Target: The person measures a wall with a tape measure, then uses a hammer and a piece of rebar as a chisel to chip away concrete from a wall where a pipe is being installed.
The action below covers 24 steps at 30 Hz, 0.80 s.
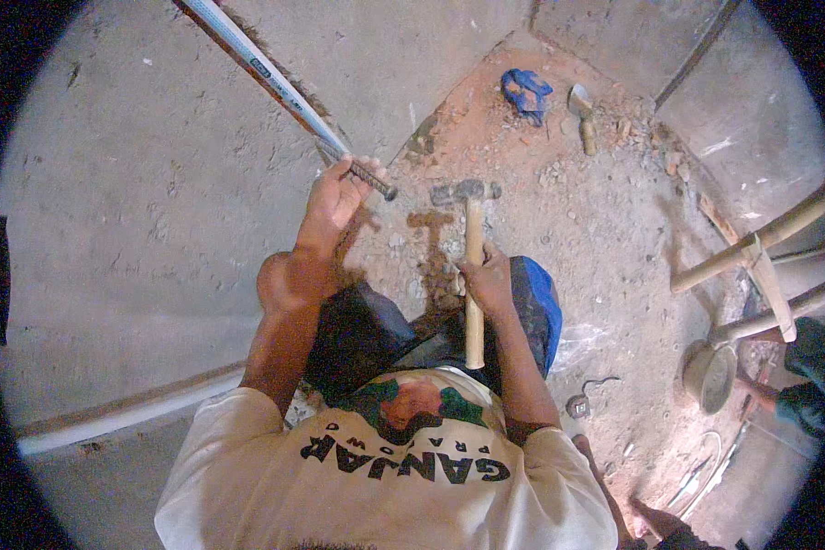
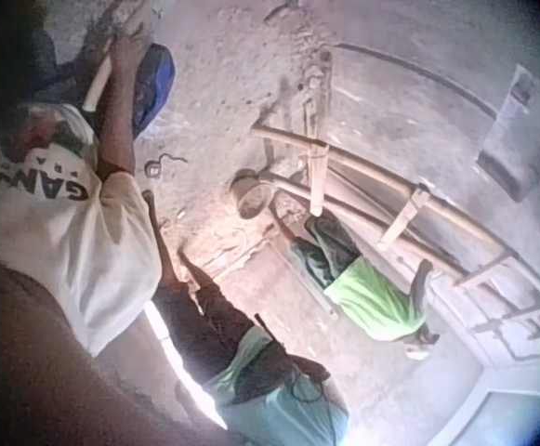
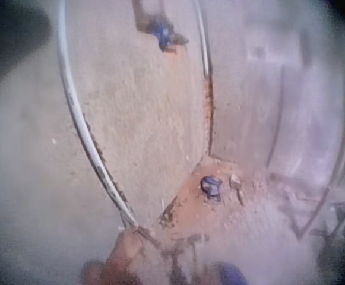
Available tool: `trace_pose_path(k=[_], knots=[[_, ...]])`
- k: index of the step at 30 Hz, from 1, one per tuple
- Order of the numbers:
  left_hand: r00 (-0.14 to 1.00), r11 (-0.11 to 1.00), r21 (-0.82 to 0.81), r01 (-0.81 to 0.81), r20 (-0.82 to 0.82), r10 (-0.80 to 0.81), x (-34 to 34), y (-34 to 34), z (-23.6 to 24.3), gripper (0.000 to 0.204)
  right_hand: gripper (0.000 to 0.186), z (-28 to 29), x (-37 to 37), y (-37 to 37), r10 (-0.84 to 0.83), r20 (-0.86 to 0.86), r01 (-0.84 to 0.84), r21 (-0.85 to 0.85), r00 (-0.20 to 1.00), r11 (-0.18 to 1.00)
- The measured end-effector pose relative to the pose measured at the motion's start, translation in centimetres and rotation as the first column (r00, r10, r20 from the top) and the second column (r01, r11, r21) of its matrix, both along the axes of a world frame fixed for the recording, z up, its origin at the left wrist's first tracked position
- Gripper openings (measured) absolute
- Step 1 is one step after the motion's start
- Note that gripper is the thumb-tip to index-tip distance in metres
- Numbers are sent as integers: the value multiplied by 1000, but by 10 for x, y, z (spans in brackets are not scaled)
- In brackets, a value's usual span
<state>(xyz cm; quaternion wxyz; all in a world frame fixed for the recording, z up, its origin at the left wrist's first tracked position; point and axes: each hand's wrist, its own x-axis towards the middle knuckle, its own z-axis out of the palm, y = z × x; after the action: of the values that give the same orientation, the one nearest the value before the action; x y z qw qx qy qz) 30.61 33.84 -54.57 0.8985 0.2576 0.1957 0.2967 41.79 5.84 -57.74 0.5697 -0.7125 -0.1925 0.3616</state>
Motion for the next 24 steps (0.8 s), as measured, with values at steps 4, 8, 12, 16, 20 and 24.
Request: trace_pose_path(k=[4,8,12,16,20,24], knots=[[995,985,-143,-94,-59,86,5,6,5,13,27,33,3,3,-88,138,80,58,987,995],[988,982,-108,-154,-3,154,17,3,11,13,26,50,10,-2,-214,225,178,168,951,970],[976,975,-127,-182,100,195,27,9,11,13,35,99,13,-5,-406,148,310,432,902,847],[964,964,-174,-202,138,227,31,9,17,22,36,144,6,6,-507,-112,403,760,855,511],[950,962,-169,-217,190,247,36,8,18,22,36,87,7,34,-731,327,429,640,598,638],[952,960,-201,-192,201,233,41,21,10,17,32,56,-19,66,-363,799,86,369,479,926]])
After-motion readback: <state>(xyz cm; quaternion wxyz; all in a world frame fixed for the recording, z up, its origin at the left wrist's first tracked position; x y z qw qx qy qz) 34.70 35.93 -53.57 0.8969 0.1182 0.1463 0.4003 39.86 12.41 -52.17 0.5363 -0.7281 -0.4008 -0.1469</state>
